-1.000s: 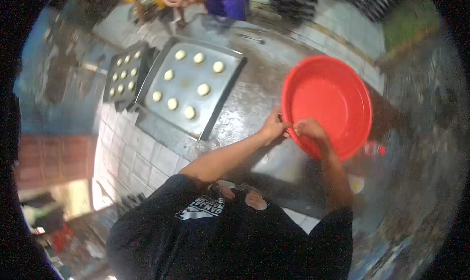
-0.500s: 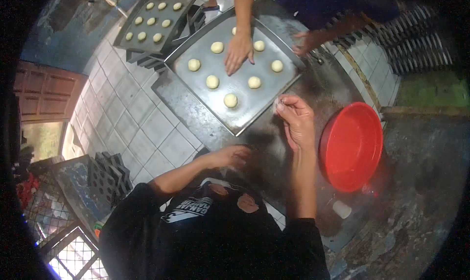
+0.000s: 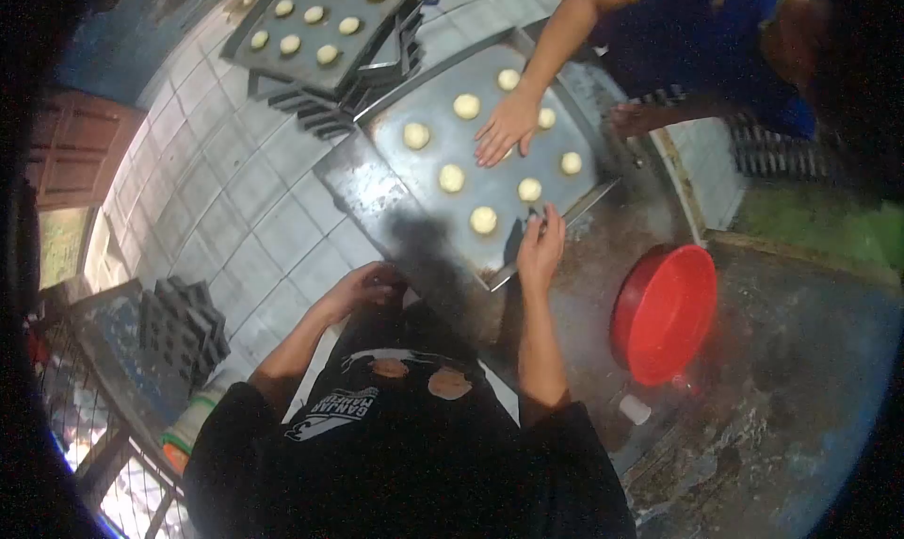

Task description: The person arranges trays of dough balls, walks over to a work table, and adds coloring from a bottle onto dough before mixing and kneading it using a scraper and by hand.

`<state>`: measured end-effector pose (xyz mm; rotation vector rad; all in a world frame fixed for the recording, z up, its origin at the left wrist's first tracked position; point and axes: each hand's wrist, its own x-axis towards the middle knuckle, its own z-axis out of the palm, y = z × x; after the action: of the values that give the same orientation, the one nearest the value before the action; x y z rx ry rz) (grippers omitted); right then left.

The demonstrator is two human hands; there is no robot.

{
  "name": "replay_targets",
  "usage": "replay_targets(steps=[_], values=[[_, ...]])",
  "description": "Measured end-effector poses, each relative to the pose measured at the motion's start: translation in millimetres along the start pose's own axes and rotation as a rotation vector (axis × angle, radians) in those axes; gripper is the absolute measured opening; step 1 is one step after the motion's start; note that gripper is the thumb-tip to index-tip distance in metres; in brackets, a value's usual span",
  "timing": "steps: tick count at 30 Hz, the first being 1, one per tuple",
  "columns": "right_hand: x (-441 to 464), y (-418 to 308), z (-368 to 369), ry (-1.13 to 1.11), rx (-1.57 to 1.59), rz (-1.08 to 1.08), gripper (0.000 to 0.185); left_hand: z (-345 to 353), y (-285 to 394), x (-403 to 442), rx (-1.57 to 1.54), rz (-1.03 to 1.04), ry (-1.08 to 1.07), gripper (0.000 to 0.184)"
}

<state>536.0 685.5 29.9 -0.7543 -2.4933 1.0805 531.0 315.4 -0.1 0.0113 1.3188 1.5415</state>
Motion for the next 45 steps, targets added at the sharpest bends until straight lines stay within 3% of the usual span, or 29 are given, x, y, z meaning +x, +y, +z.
replay_targets(steps=[2,4,5,7,9,11,13,17,18,23,26,28,32,37,41,42,45], values=[[-26.7,37.8,-11.7,0.134,-0.201,-0.045,0.058,-8.1,-10.7,9.5,-0.013,0.049,0.058,0.051],[-52.1,54.3,-11.6,0.060,-0.174,0.210,0.072,-2.5,-4.2,14.5,-0.009,0.080,0.088,0.051],[-55.5,67.4,-11.1,-0.085,-0.156,0.370,0.076,-0.7,-0.6,13.7,-0.010,0.085,0.137,0.051],[-71.1,163.5,30.2,-0.092,-0.022,0.272,0.071,6.7,3.6,3.5,0.014,0.124,0.208,0.051],[-67.2,200.8,63.8,-0.128,-0.043,0.258,0.060,5.6,0.3,-11.3,0.007,0.180,0.248,0.046],[-66.7,163.0,54.2,-0.117,0.027,0.301,0.056,7.7,-2.9,-40.0,-0.002,0.195,0.309,0.049],[-74.7,130.5,53.1,-0.056,0.688,0.463,0.074,4.1,-13.6,-73.0,-0.013,0.164,0.377,0.052],[-86.6,25.2,2.2,-0.050,0.569,0.393,0.095,0.2,-18.1,-66.9,0.029,0.163,0.391,0.064],[-91.2,8.9,-7.5,-0.114,0.676,0.448,0.101,8.5,-15.1,-56.5,0.012,0.176,0.396,0.064],[-107.7,-36.4,-0.3,-0.167,1.088,0.395,0.092,53.7,45.6,13.5,-0.151,0.283,0.326,0.112],[-117.1,-81.4,17.9,-0.176,1.080,0.446,0.094,72.1,95.0,21.4,-0.179,0.337,0.437,0.105],[-111.4,-95.4,46.1,-0.199,1.062,0.479,0.102,34.4,85.2,62.3,-0.069,0.517,0.791,0.095],[-88.7,-140.3,129.7,-0.170,0.918,0.329,0.111,-61.5,105.4,57.4,-0.255,0.621,0.671,0.083],[-41.6,-233.9,259.4,-0.209,0.870,0.405,0.112,-227.1,165.6,61.0,-0.319,0.775,0.563,0.083],[20.2,-301.0,370.3,-0.271,0.818,0.416,0.117,-362.2,239.7,77.9,-0.330,0.682,0.540,0.083],[32.4,-312.7,397.5,-0.254,0.815,0.423,0.117,-391.9,255.3,83.4,-0.322,0.787,0.461,0.083],[62.5,-354.1,464.2,-0.294,0.868,0.590,0.118,-466.8,291.6,97.1,-0.181,0.706,0.500,0.077]])
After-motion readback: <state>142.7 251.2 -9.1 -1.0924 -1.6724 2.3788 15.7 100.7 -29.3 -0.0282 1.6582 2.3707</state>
